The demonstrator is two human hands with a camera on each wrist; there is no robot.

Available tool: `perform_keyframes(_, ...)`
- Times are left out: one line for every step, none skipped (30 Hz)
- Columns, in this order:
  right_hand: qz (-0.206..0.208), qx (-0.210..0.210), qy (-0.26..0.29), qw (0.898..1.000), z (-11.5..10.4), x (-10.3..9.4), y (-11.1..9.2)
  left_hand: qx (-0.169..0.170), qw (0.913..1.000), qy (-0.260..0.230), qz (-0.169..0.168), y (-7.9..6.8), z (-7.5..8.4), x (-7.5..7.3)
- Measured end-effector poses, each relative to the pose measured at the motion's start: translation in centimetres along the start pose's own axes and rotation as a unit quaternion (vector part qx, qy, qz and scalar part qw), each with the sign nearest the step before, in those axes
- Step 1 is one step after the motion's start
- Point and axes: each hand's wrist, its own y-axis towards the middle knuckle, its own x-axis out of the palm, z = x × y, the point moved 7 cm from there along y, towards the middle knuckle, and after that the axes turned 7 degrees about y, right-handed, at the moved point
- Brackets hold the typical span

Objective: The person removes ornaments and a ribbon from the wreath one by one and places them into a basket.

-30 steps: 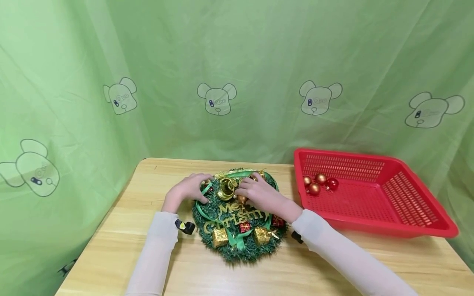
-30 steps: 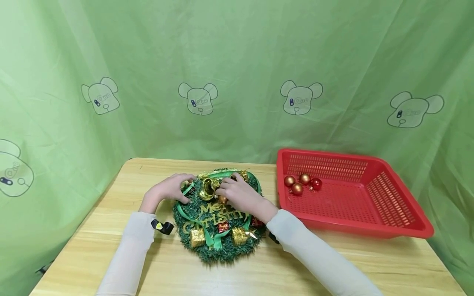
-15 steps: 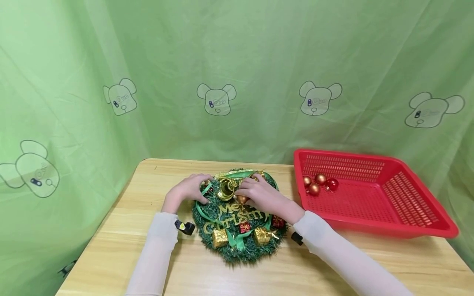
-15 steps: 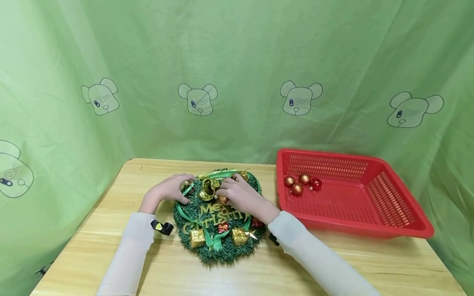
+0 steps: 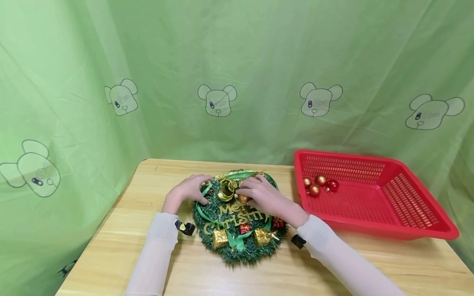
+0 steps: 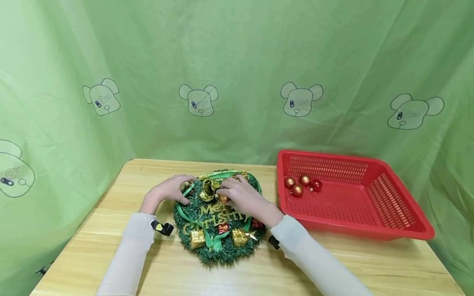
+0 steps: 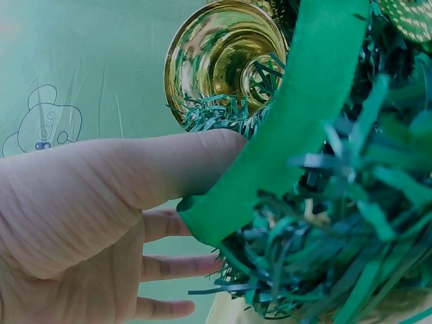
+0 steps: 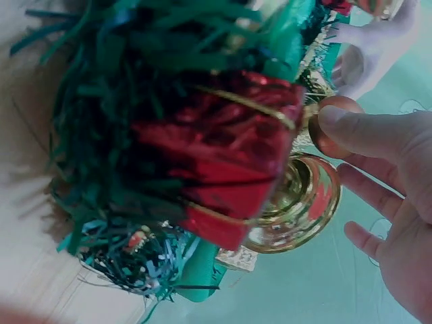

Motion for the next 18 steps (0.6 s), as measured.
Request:
perform_keyframes(0.0,0.003,0.003,1.0,-0.04,-0.09,-0.05,0.0,1.0,-0.001,0.0,-0.01,0.02,0.0)
perform_keyframes(-0.001,0.006,0.005,1.0,-0.06,-0.16,-0.1,0.001,1.0,0.0,0.0,-0.01,0.03,0.0)
perform_keyframes(-0.001,0.008,0.007,1.0,-0.1,-0.23,-0.17,0.001,1.0,0.0,0.0,0.01,0.03,-0.01)
perform_keyframes(-0.001,0.009,0.008,1.0,-0.14,-0.32,-0.24,0.002,1.0,0.0,0.0,0.02,0.03,-0.01)
perform_keyframes(-0.001,0.01,0.008,1.0,-0.17,-0.39,-0.3,0.003,1.0,0.0,0.0,0.03,0.03,0.0)
perform_keyframes(-0.003,0.012,0.007,1.0,-0.16,-0.43,-0.37,0.003,1.0,0.001,0.0,0.05,0.02,0.02)
perform_keyframes(-0.002,0.013,0.004,1.0,-0.17,-0.48,-0.41,0.003,1.0,0.002,0.0,0.05,-0.01,0.04)
perform_keyframes(-0.002,0.013,0.001,1.0,-0.19,-0.53,-0.45,0.003,1.0,0.003,0.001,0.07,-0.03,0.06)
perform_keyframes(-0.001,0.011,-0.001,1.0,-0.21,-0.57,-0.47,0.003,1.0,0.004,0.001,0.08,-0.06,0.09)
perform_keyframes(0.0,0.009,-0.004,1.0,-0.24,-0.6,-0.49,0.003,1.0,0.004,0.002,0.08,-0.1,0.11)
perform_keyframes(0.003,0.007,-0.006,1.0,-0.26,-0.62,-0.51,0.003,1.0,0.004,0.002,0.07,-0.12,0.11)
perform_keyframes(0.005,0.004,-0.009,1.0,-0.31,-0.64,-0.54,0.003,1.0,0.003,0.002,0.09,-0.15,0.13)
perform_keyframes(0.009,0.0,-0.01,1.0,-0.35,-0.67,-0.55,0.003,1.0,0.001,0.003,0.09,-0.16,0.15)
perform_keyframes(0.013,-0.004,-0.012,1.0,-0.4,-0.69,-0.58,0.003,1.0,0.0,0.004,0.1,-0.15,0.13)
perform_keyframes(0.017,-0.008,-0.012,1.0,-0.46,-0.7,-0.6,0.003,1.0,-0.001,0.006,0.1,-0.18,0.13)
perform_keyframes(0.021,-0.012,-0.013,1.0,-0.51,-0.71,-0.62,0.002,1.0,-0.001,0.007,0.09,-0.19,0.11)
perform_keyframes(0.025,-0.015,-0.014,0.999,-0.56,-0.71,-0.64,0.001,1.0,0.001,0.009,0.09,-0.19,0.11)
perform_keyframes(0.029,-0.019,-0.014,0.999,-0.62,-0.71,-0.67,0.001,0.9999,0.005,0.011,0.1,-0.17,0.09)
